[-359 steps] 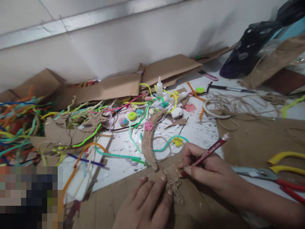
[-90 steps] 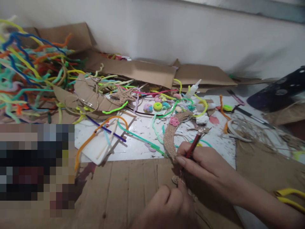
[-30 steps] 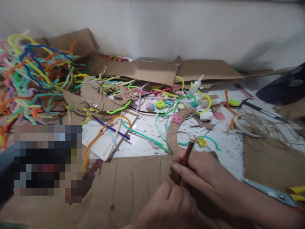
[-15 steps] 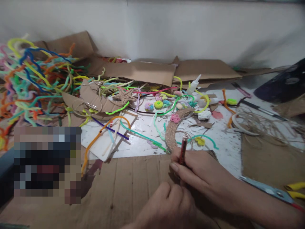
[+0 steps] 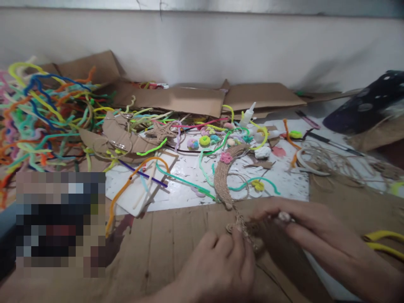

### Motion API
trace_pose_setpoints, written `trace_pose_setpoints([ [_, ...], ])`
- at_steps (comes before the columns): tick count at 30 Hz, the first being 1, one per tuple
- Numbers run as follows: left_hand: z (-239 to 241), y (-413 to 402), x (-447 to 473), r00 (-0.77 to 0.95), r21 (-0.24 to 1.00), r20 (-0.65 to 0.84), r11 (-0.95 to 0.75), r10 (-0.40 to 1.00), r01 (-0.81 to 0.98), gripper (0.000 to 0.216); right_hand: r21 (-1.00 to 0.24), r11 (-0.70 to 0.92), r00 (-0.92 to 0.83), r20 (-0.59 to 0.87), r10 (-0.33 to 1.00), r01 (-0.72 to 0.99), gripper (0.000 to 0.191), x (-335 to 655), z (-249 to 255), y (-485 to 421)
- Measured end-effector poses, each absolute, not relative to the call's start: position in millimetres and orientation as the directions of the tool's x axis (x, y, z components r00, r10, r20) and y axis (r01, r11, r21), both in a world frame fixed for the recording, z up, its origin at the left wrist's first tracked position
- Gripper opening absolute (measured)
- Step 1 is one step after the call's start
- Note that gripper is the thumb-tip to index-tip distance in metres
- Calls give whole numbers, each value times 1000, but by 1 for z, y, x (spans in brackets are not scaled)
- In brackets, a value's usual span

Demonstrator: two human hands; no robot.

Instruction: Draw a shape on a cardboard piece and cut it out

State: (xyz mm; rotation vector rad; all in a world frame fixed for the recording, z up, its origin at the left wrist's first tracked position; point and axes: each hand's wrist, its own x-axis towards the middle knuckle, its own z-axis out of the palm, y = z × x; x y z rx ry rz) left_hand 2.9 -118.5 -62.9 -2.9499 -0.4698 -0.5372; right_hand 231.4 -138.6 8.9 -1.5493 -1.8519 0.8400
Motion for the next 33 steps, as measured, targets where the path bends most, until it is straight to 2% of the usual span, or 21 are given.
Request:
trace_pose_setpoints([
  [3,-49,-111,3,919,107,212,-942,334,317,29,-717,84,-179,-58,982,692,30,232,-5,-161],
  [6,-26,-97,2,927,291,49,-893,373,344,26,-668,100,-175,-47,983,738,34,232,-14,-176],
  [8,-12,-83,2,932,333,-24,-876,361,348,30,-658,129,-196,-29,980,742,35,231,-15,-180],
  [10,-2,-66,3,924,398,-91,-837,370,375,19,-645,156,-217,-15,976,748,34,230,-14,-181],
  [12,1,-46,7,932,491,-114,-796,343,353,15,-609,193,-233,14,972,770,33,230,-13,-181],
  [16,-5,-10,21,970,710,-150,-662,192,241,18,-523,281,-292,64,954,804,33,230,-16,-181],
  [20,-13,6,39,977,758,-187,-619,98,207,18,-480,352,-354,90,931,803,33,230,-19,-185],
  [25,-19,11,52,987,736,-160,-665,12,127,18,-458,368,-389,51,920,809,32,231,-20,-189],
  [30,-23,16,57,986,719,-160,-689,-39,90,21,-511,331,-375,19,927,793,29,235,-22,-190],
  [33,-21,17,61,981,700,-184,-709,-58,89,20,-605,250,-312,2,950,756,30,238,-22,-189],
])
